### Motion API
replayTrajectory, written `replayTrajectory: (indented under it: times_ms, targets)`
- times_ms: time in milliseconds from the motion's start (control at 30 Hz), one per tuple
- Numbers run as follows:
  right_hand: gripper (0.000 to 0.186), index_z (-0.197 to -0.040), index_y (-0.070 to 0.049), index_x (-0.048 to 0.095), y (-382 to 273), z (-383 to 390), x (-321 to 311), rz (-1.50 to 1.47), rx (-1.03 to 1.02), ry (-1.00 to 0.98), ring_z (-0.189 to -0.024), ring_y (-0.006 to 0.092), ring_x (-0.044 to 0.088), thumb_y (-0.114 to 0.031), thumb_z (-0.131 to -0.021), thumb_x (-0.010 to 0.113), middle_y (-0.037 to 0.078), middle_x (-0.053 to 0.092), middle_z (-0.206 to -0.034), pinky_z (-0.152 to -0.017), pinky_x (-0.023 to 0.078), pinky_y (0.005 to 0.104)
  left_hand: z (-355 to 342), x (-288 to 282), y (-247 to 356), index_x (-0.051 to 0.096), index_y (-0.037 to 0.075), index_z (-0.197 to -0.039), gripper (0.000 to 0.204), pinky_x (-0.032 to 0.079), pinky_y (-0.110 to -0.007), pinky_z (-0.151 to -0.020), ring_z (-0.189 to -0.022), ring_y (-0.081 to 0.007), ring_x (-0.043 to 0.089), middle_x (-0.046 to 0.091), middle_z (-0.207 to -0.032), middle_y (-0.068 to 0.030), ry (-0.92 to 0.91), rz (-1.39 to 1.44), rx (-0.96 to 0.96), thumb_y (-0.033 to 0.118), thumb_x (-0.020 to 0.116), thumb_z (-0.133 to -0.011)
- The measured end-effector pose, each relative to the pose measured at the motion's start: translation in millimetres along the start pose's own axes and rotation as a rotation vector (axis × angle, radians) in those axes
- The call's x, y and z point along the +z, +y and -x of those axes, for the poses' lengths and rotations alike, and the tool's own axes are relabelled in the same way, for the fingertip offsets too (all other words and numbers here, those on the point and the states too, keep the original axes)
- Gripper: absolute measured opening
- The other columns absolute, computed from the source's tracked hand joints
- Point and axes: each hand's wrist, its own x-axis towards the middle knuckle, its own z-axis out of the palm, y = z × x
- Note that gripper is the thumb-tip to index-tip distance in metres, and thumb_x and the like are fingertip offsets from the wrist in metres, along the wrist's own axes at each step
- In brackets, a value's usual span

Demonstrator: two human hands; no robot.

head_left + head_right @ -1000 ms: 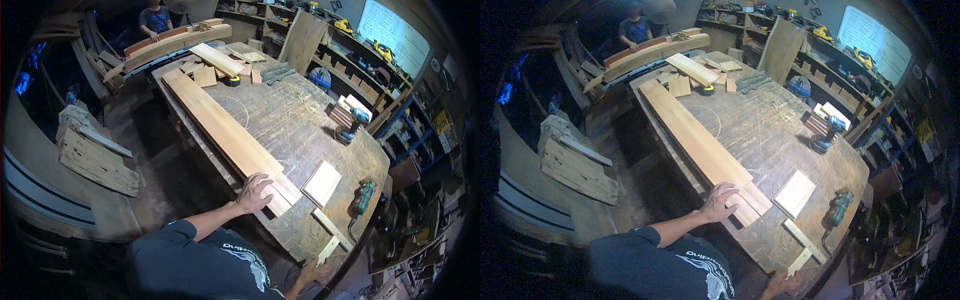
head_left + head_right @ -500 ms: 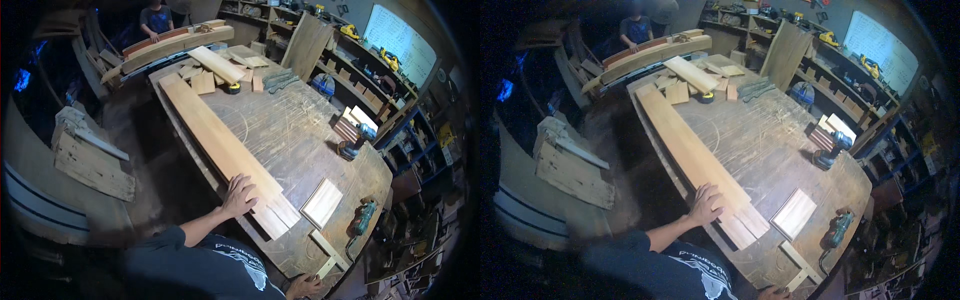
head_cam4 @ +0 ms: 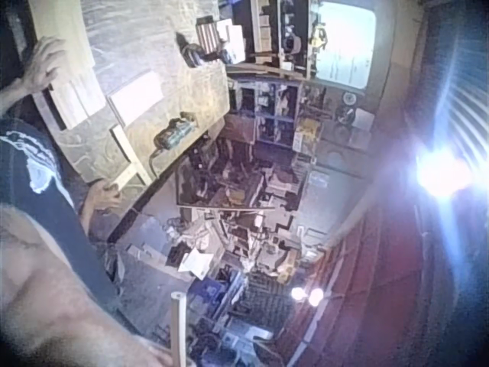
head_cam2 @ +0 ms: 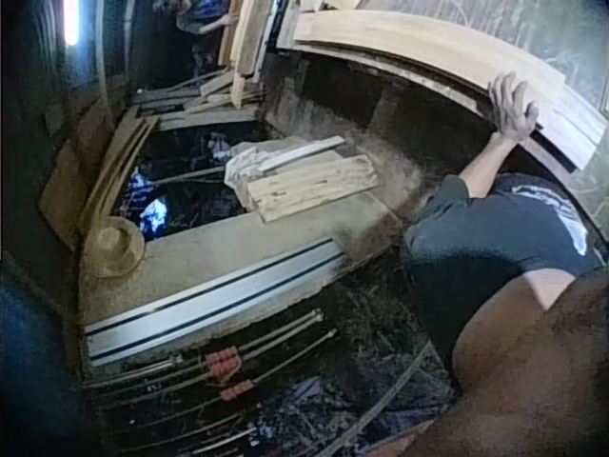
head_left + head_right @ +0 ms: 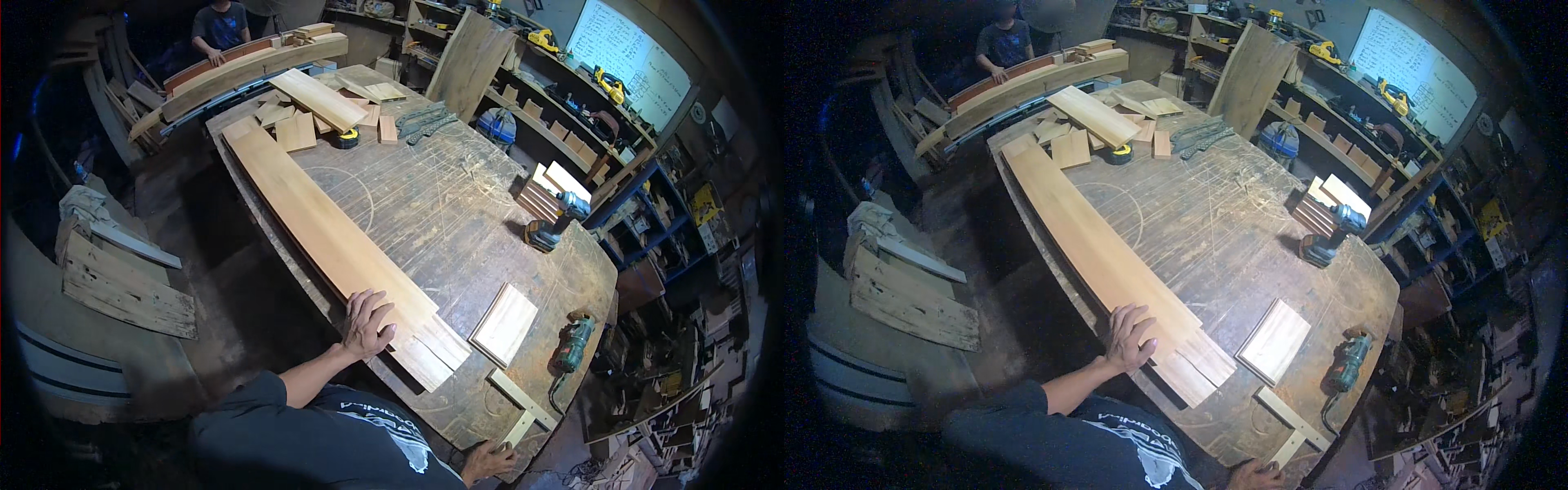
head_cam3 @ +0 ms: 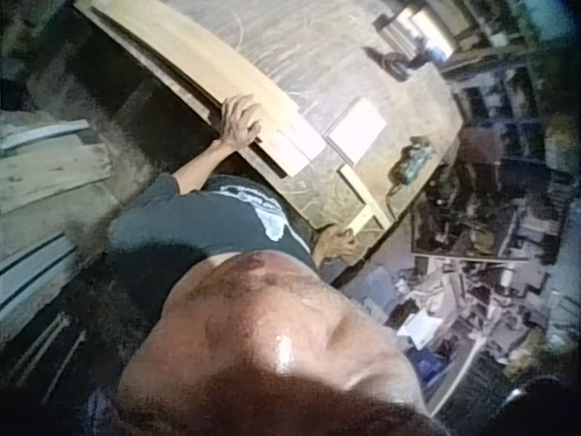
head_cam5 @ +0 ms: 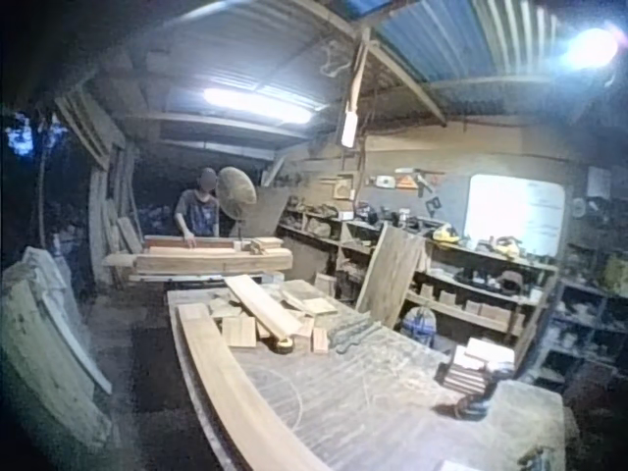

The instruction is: The person places wooden blocks against a jig on the workbench and routs their edges using a handheld router, turning and swapping each piece by hand.

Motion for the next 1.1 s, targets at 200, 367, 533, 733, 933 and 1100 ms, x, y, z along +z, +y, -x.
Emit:
replayTrajectory:
  times_ms: [200, 367, 533, 733, 933, 1100]
  targets:
    - [0.048, -0.119, -0.001, 0.063, -4, 1, -2, -0.024, -0.050, 0.035, -0.113, 0.0463, 0.050, -0.039, -0.088, 0.063, 0.026, 0.050, -0.125, -0.094, 0.041, 0.0588, -1, -1, -1, 0.068, 0.003, -0.118, 0.045, 0.033, -0.054, -0.111, -0.125, -0.0396, 0.049, 0.058, -0.132, -0.0191, 0.022, 0.027, 0.011, 0.035, 0.067, -0.086]
    - [0.051, -0.113, -0.002, 0.065, 2, -1, 4, -0.080, -0.104, 0.049, -0.106, 0.0500, 0.051, -0.046, -0.088, 0.062, 0.030, 0.051, -0.121, -0.085, 0.043, 0.0638, 2, 4, -3, 0.069, 0.004, -0.118, 0.045, 0.033, -0.054, -0.111, -0.125, -0.0389, 0.050, 0.060, -0.130, -0.0186, 0.035, 0.028, 0.010, 0.038, 0.064, -0.088]
    - [0.041, -0.104, -0.003, 0.066, 1, -2, 6, -0.051, -0.145, 0.122, -0.101, 0.0489, 0.052, -0.040, -0.086, 0.063, 0.029, 0.053, -0.116, -0.082, 0.044, 0.0623, 3, 3, -2, 0.069, 0.005, -0.118, 0.044, 0.033, -0.054, -0.111, -0.125, -0.0389, 0.050, 0.061, -0.130, -0.0186, 0.042, 0.040, -0.005, 0.038, 0.063, -0.089]
    - [0.035, -0.098, -0.008, 0.067, 1, -3, 8, 0.002, -0.207, 0.222, -0.099, 0.0470, 0.054, -0.040, -0.085, 0.063, 0.025, 0.054, -0.112, -0.079, 0.044, 0.0623, 2, 0, -2, 0.069, 0.006, -0.118, 0.044, 0.033, -0.054, -0.111, -0.124, -0.0394, 0.051, 0.061, -0.130, -0.0180, 0.039, 0.039, -0.007, 0.038, 0.063, -0.090]
    - [0.040, -0.098, -0.010, 0.067, 40, -8, 40, 0.064, -0.339, 0.257, -0.098, 0.0473, 0.055, -0.048, -0.088, 0.059, 0.023, 0.057, -0.111, -0.079, 0.046, 0.0619, 2, 1, 0, 0.069, 0.006, -0.118, 0.043, 0.033, -0.054, -0.112, -0.125, -0.0392, 0.050, 0.061, -0.130, -0.0171, 0.024, 0.050, -0.020, 0.038, 0.064, -0.089]
    - [0.045, -0.102, -0.010, 0.069, 6, 0, 14, 0.003, -0.129, 0.228, -0.100, 0.0479, 0.056, -0.051, -0.090, 0.058, 0.025, 0.058, -0.114, -0.080, 0.046, 0.0625, 5, 3, -2, 0.069, 0.007, -0.118, 0.043, 0.034, -0.054, -0.112, -0.125, -0.0389, 0.050, 0.061, -0.131, -0.0166, 0.038, 0.031, -0.014, 0.038, 0.064, -0.088]
